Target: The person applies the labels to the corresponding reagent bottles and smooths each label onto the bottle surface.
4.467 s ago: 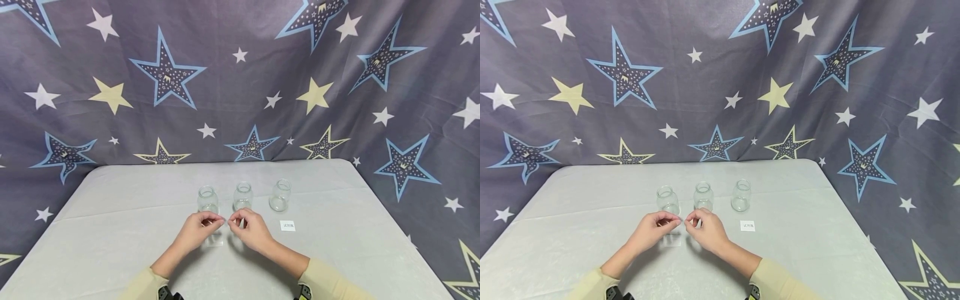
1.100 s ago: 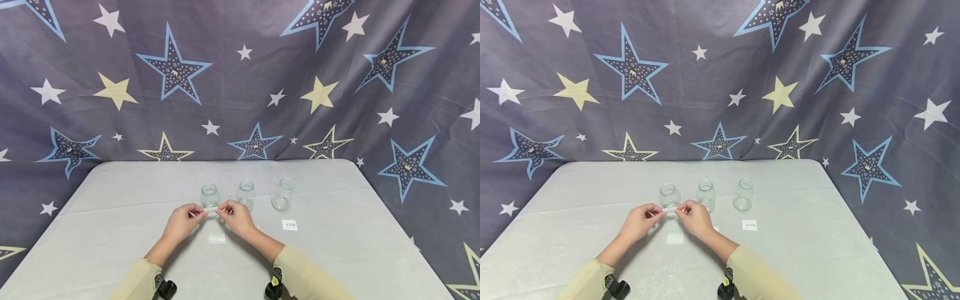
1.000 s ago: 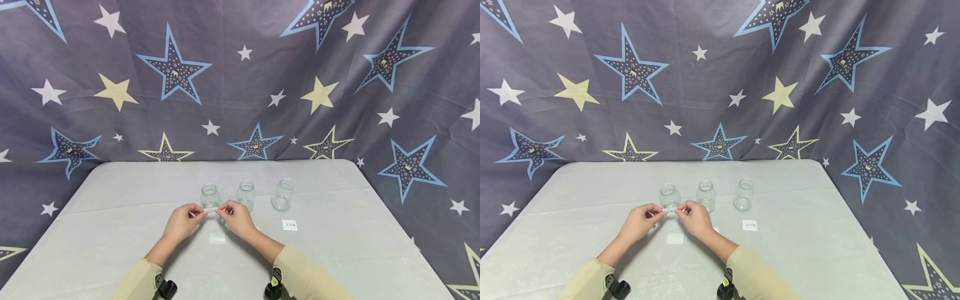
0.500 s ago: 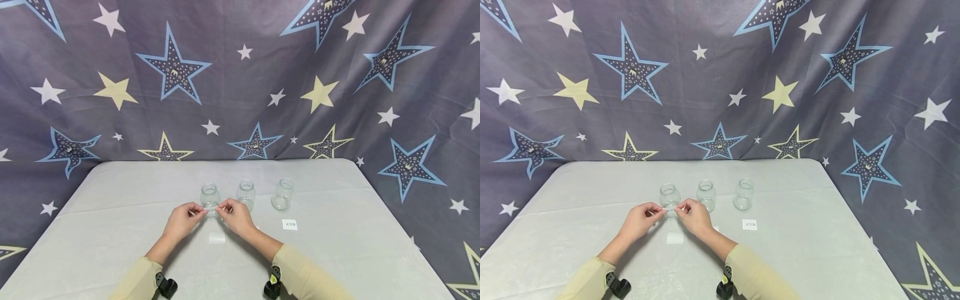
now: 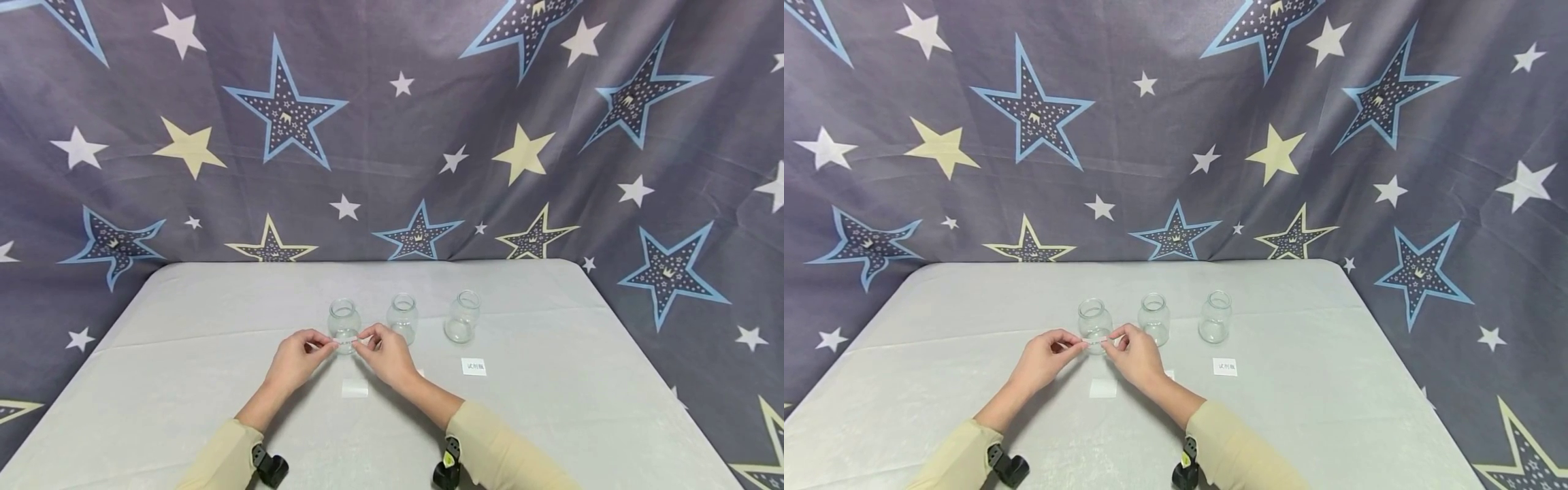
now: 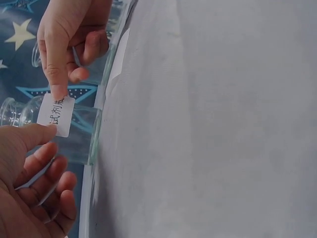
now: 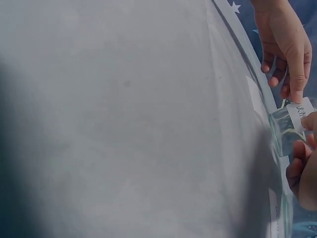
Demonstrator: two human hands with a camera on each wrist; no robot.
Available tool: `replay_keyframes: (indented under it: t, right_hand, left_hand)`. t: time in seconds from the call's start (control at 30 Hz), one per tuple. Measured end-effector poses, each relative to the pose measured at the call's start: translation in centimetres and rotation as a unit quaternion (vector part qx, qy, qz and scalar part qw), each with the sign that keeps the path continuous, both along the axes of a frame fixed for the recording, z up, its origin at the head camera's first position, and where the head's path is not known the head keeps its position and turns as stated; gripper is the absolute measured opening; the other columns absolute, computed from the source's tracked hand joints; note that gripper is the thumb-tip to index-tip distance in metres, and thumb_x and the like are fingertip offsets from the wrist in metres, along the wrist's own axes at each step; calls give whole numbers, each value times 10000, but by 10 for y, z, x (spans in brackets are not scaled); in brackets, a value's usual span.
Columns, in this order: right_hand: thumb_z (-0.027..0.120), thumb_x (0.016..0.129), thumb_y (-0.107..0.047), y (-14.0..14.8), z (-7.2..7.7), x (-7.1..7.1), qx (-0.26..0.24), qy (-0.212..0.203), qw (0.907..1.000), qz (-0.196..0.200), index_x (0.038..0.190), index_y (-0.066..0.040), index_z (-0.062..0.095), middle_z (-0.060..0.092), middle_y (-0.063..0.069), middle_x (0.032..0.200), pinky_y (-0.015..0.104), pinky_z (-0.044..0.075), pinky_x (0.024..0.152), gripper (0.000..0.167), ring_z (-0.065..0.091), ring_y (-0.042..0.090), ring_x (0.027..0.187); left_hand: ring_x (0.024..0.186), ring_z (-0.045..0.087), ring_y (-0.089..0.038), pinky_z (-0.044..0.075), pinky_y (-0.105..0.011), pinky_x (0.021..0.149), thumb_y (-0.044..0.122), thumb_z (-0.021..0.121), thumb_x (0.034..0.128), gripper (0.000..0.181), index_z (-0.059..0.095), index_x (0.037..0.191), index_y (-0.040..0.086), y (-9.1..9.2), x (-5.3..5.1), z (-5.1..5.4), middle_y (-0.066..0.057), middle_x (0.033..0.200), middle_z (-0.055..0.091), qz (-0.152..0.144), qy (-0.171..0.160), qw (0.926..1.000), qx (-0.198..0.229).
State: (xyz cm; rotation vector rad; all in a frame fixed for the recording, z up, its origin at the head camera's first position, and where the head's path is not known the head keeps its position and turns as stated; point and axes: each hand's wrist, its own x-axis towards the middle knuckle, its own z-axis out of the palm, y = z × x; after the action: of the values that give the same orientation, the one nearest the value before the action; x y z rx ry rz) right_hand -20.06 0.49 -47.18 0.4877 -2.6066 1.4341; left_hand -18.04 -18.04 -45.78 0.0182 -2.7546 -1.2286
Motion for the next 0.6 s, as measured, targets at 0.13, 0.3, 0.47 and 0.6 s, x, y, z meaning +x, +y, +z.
replay_keyframes:
  t: [0.13,0.3,0.47,0.6]
  right_hand:
    - [710,823,-231,-1,0,1,-34,27,10000,-10,993,-68,603,605,29,719,163,382,519,258,425,6,561]
    - [716,818,-191,-3,1,4,-253,-124,9995,105,1147,-45,542,645,110,905,170,453,604,400,562,111,673]
    - [726,809,-209,-6,1,4,-419,-270,9985,214,1297,-23,454,619,178,1149,304,541,787,589,652,279,939]
    - [729,806,-263,-9,1,2,-407,-273,9985,256,1365,-14,396,561,199,1279,371,515,890,697,613,314,1086]
  left_hand:
    - [734,608,-130,470,-236,629,233,708,824,234,643,955,51,-1,-2,-2,-86,910,669,34,-60,9998,167]
    - [935,657,-274,534,-360,779,219,702,833,413,550,1164,25,-1,-3,-3,-166,1102,652,-46,-117,9987,489]
    - [1077,605,-369,504,-425,897,185,688,846,553,458,1317,11,-2,-2,-4,-233,1237,585,-297,-75,9967,746]
    - [1131,570,-396,482,-418,933,156,672,857,612,395,1383,9,-2,-3,-4,-244,1306,529,-516,15,9957,775]
